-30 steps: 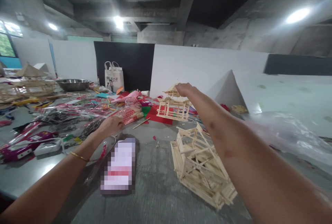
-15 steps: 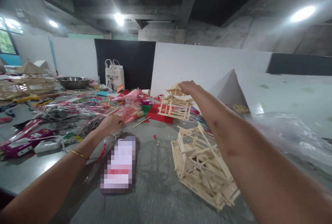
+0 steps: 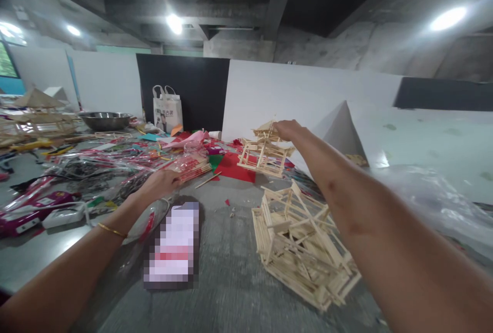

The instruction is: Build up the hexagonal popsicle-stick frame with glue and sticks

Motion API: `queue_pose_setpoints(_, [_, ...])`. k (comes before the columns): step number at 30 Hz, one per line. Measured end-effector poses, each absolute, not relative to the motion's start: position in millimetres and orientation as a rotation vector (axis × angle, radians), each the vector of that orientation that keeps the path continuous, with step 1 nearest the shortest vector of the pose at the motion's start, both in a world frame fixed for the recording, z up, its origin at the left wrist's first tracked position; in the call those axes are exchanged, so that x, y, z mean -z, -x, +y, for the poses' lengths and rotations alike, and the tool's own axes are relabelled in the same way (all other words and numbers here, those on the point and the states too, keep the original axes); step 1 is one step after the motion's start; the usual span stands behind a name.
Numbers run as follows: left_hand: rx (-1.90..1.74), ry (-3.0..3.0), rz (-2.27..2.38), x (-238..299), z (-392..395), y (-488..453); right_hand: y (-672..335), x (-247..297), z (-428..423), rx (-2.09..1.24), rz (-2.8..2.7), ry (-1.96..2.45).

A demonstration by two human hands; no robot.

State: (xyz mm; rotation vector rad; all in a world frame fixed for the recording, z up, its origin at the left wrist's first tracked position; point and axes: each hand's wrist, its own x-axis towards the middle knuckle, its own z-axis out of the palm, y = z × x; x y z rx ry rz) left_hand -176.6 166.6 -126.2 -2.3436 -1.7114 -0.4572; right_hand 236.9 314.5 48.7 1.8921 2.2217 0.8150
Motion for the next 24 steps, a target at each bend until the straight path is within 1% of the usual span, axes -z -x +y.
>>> queue_pose_setpoints(14, [0.419,2.327,-1.713,126.7,168.2,178.2,-247.8,-46.3,310.0,-0.765,2.090,-1.971])
queue_pose_setpoints(24, [0.411,2.326,-1.748,121.2,161.7,175.7,-264.3,-41.5,299.9,-0.747,2.185,-2.016])
